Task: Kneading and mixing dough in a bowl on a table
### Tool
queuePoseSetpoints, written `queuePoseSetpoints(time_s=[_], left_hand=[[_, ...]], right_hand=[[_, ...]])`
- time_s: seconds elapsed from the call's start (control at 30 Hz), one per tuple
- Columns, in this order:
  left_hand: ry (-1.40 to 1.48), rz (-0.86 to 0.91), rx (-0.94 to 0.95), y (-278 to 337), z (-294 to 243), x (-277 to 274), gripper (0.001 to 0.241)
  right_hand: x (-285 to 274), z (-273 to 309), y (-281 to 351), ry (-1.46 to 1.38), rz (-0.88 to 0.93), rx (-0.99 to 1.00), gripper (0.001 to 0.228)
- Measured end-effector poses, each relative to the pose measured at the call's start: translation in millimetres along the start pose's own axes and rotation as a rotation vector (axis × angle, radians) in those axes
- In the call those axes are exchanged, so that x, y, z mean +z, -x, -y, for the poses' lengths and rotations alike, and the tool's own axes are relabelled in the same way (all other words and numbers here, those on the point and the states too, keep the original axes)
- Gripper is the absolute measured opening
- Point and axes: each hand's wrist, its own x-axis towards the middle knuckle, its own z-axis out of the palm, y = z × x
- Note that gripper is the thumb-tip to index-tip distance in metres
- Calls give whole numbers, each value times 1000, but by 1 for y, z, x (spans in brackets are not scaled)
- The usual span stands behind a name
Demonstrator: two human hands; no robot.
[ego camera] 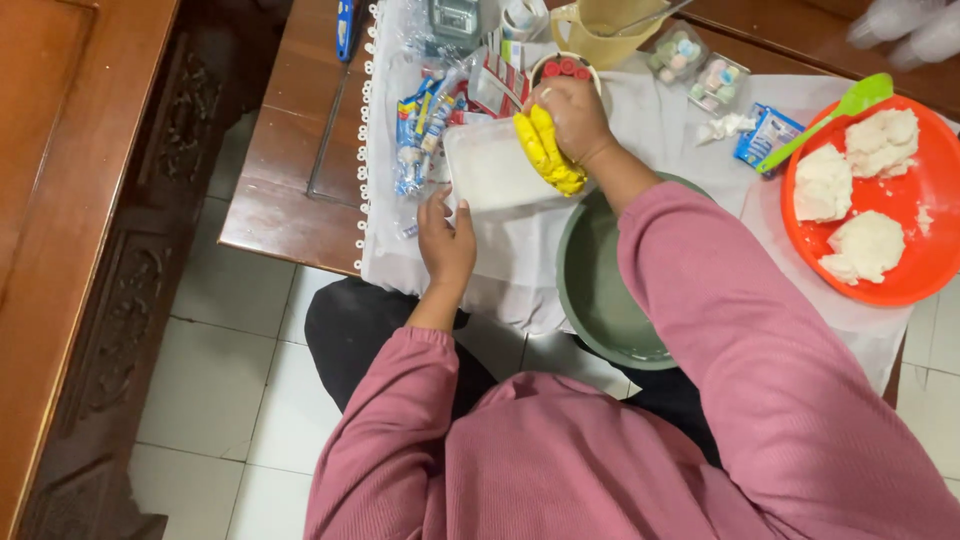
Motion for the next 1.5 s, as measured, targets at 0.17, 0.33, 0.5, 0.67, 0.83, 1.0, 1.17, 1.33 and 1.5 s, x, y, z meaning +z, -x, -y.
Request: queuePoseSetpoints(time_s=[0.17, 0.33, 0.5, 0.67, 0.83, 1.0, 1.17, 1.33, 1.5], left_hand=[[-21, 143, -131, -21, -10, -8, 42], [100, 278, -432, -26, -35, -22, 41], [189, 286, -595, -28, -58, -39, 53], [77, 396, -612, -25, -52, -35, 61], [27, 357, -449, -20, -10, -18, 51], [19, 369, -436, -19, -9, -20, 51], [-46, 372, -391, -18, -5, -23, 54], [-150, 337, -316, -13, -38, -39, 59], [-204, 131, 98, -11, -28, -34, 57]], right_hand=[[9, -14, -15, 348, 88, -108, 28], [13, -5, -10, 410, 71, -124, 29], [29, -2, -1, 672, 56, -219, 26], [48, -7, 8, 803, 66, -287, 23], [43, -6, 14, 840, 125, -320, 23], [34, 21, 19, 631, 256, -230, 24], [24, 6, 9, 398, 252, -147, 25], [11, 6, 2, 277, 178, 28, 28], [-13, 19, 8, 192, 35, 105, 15]])
